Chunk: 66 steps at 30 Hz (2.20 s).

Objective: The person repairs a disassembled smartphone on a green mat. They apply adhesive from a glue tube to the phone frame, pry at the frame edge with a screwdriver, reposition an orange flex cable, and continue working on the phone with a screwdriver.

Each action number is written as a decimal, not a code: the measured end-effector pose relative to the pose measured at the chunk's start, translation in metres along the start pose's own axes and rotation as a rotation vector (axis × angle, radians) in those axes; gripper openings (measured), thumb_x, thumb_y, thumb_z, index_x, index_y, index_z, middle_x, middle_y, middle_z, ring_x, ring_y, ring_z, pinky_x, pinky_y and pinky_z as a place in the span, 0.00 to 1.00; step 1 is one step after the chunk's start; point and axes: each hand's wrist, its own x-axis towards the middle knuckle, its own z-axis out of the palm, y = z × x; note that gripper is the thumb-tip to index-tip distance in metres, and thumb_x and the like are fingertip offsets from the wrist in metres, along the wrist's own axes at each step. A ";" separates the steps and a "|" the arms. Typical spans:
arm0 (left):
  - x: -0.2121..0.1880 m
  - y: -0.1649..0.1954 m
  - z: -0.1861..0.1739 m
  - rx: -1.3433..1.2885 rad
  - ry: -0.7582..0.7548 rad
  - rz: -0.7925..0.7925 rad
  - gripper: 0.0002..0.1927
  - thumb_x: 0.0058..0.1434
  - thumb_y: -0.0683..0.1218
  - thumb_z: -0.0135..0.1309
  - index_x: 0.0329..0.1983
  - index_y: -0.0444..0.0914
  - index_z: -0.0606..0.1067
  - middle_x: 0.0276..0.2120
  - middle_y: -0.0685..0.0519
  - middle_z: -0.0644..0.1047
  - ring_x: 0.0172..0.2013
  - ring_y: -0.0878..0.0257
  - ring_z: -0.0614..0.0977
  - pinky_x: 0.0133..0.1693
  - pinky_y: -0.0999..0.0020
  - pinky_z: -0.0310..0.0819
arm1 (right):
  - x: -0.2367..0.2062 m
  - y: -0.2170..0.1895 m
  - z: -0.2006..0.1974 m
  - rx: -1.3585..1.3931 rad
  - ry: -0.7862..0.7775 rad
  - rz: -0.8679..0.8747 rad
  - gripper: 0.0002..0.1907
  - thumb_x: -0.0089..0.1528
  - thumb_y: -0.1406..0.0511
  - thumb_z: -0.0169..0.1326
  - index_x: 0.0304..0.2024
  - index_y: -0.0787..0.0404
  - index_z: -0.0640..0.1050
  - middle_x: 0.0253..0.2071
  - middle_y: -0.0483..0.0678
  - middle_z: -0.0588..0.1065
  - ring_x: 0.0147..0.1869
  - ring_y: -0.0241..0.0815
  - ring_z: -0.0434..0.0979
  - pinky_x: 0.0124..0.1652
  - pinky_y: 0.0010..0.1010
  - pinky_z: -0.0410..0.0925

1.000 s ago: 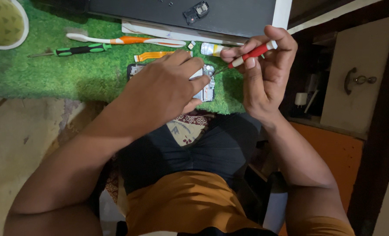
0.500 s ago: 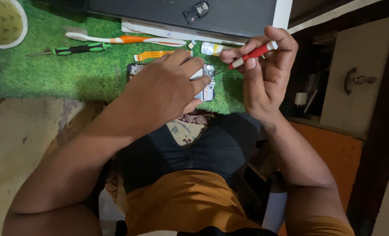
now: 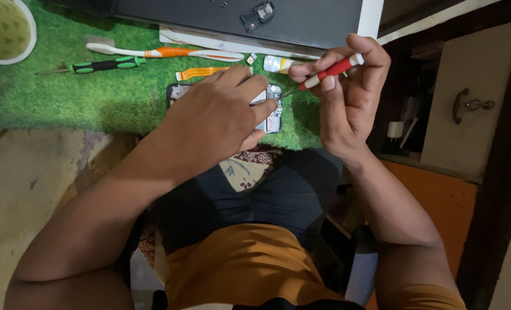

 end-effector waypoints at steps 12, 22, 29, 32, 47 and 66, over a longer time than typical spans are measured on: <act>-0.001 0.000 0.000 -0.021 0.028 0.003 0.24 0.49 0.49 0.66 0.50 0.38 0.81 0.46 0.50 0.77 0.49 0.54 0.77 0.51 0.59 0.74 | -0.001 0.000 0.001 -0.010 0.026 -0.013 0.23 0.78 0.75 0.40 0.73 0.54 0.54 0.54 0.49 0.68 0.56 0.42 0.80 0.58 0.37 0.74; -0.001 -0.001 0.001 0.037 0.013 0.008 0.25 0.49 0.50 0.66 0.51 0.38 0.81 0.47 0.50 0.77 0.50 0.54 0.77 0.52 0.60 0.74 | 0.001 0.001 0.001 0.018 0.001 -0.009 0.23 0.78 0.75 0.39 0.73 0.54 0.54 0.54 0.48 0.67 0.56 0.41 0.79 0.59 0.37 0.74; -0.001 -0.001 0.001 0.038 -0.001 0.006 0.26 0.48 0.52 0.67 0.51 0.39 0.81 0.48 0.50 0.77 0.50 0.53 0.76 0.52 0.60 0.74 | 0.000 0.000 0.000 0.017 0.008 -0.007 0.22 0.78 0.75 0.39 0.72 0.54 0.54 0.54 0.49 0.67 0.55 0.41 0.79 0.58 0.38 0.74; -0.002 -0.001 0.001 0.018 -0.043 -0.006 0.26 0.49 0.51 0.67 0.51 0.39 0.81 0.47 0.51 0.77 0.49 0.53 0.76 0.52 0.59 0.74 | -0.001 -0.001 0.000 0.021 0.019 0.005 0.21 0.78 0.75 0.40 0.71 0.55 0.54 0.54 0.49 0.67 0.54 0.41 0.78 0.59 0.38 0.74; -0.002 -0.002 0.001 0.023 0.026 0.008 0.25 0.49 0.51 0.66 0.50 0.38 0.80 0.47 0.51 0.77 0.52 0.52 0.76 0.52 0.59 0.74 | 0.000 -0.001 0.000 0.003 -0.003 -0.018 0.23 0.78 0.75 0.39 0.72 0.54 0.54 0.54 0.48 0.67 0.55 0.41 0.79 0.58 0.38 0.74; 0.001 -0.001 0.000 0.052 -0.005 0.010 0.27 0.47 0.51 0.67 0.50 0.38 0.81 0.44 0.52 0.77 0.47 0.56 0.76 0.50 0.61 0.75 | 0.000 0.001 -0.001 0.017 0.000 -0.009 0.23 0.78 0.74 0.40 0.72 0.54 0.55 0.54 0.48 0.67 0.56 0.41 0.80 0.58 0.38 0.74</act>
